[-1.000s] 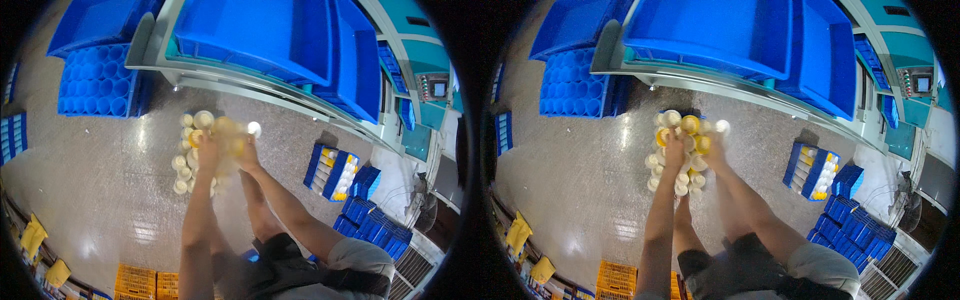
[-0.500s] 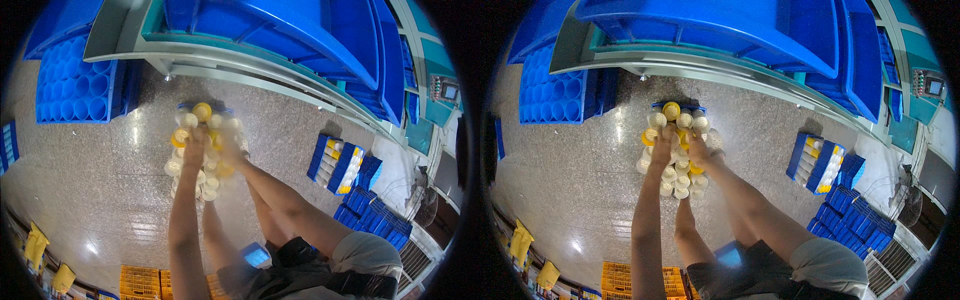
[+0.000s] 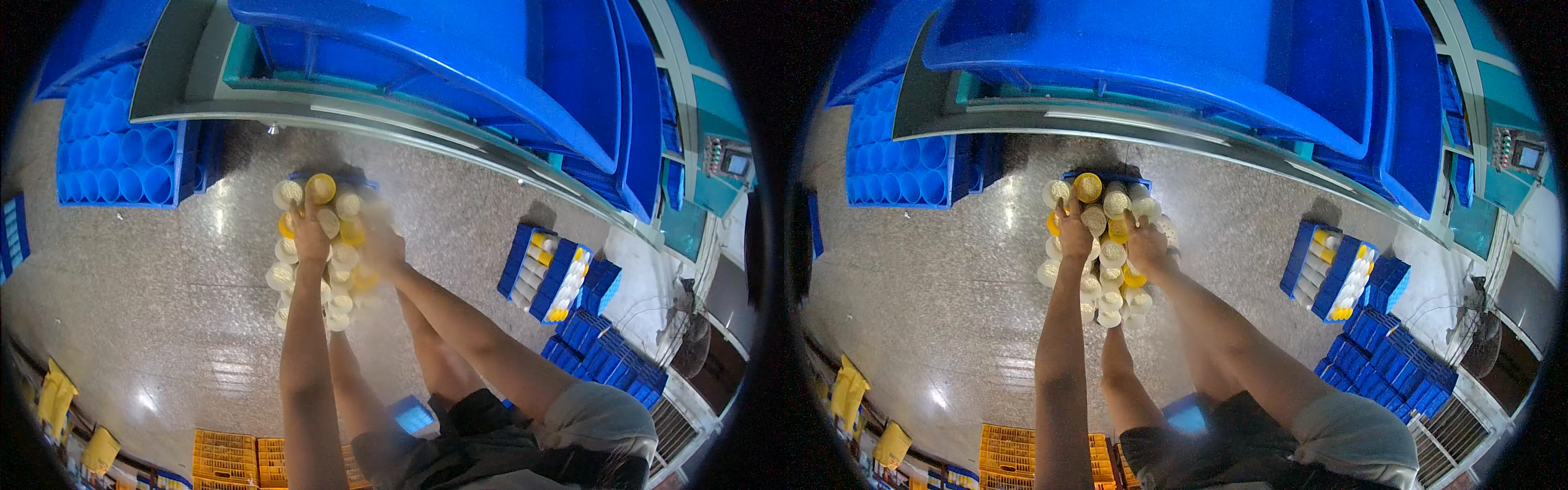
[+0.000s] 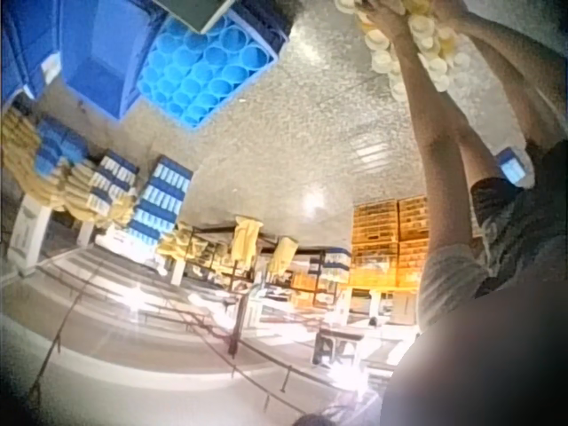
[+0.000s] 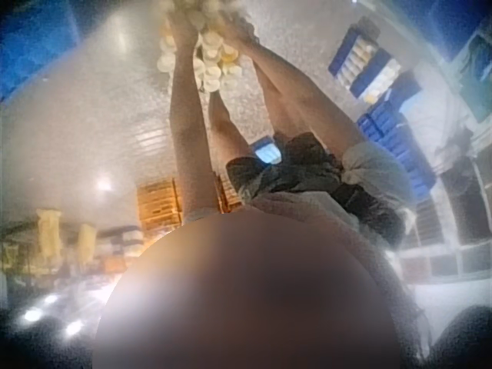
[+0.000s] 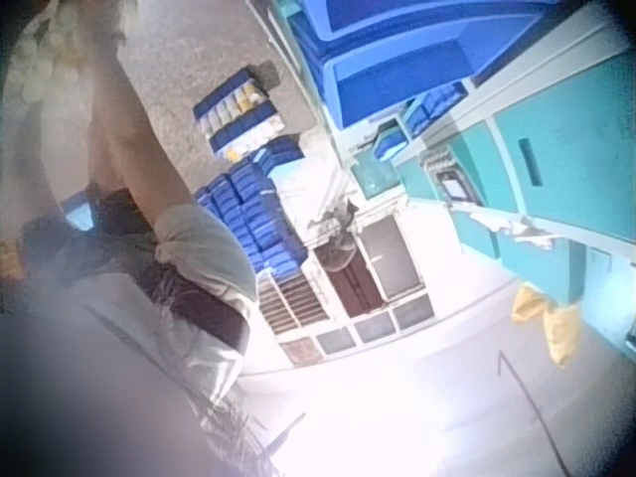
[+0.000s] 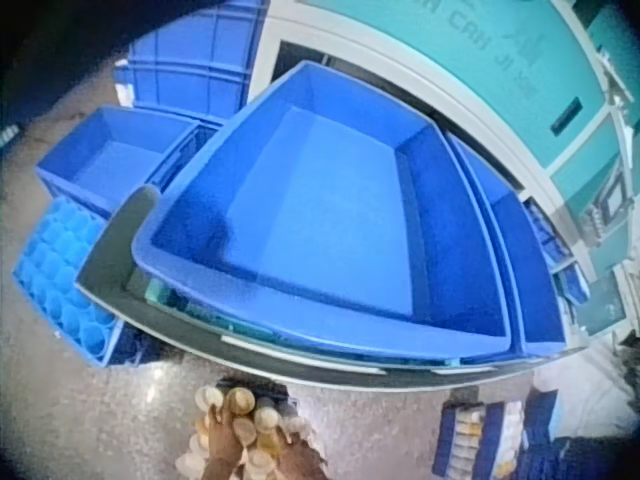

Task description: The person operates a machine's touchscreen using a pen, then writes on a clipboard. They then pick up small white containers with yellow lids from blue trays and place them into a larger blue crate.

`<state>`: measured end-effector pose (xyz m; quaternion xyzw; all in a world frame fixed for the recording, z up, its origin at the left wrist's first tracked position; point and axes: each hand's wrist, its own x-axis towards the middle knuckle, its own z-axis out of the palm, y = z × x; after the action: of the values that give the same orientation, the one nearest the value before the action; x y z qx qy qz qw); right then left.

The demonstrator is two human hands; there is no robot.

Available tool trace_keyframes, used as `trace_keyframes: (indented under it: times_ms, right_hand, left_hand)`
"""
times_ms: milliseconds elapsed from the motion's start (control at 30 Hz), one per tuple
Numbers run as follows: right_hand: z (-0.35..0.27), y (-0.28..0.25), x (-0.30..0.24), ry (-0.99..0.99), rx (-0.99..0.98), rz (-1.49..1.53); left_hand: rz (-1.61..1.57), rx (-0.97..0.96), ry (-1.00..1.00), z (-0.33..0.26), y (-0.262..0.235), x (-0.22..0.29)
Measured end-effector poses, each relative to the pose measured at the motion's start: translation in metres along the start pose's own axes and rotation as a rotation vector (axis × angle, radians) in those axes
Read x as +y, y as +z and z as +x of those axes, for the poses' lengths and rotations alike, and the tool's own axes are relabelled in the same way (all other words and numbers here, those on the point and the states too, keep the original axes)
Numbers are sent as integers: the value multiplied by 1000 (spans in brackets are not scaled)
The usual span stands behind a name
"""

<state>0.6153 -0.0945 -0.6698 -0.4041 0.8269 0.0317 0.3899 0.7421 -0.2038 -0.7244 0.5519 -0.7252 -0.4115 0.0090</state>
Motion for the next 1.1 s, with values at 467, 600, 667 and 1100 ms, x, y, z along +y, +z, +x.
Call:
trace_keyframes:
  times_ms: [467,600,667,1100]
  right_hand:
    - [-12,-38,-55,-438,256,115]
    - [-130,-191,-5,-620,549,188]
    - [-186,-271,38,-467,897,-64]
    - [-116,-460,235,-468,513,-583]
  left_hand:
    - [-267,109,9,-35,-81,38]
    - [-1056,-97,45,-85,-163,206]
    - [-1296,-16,126,-95,-198,288]
    - [-1747,-10,-543,-101,-294,399]
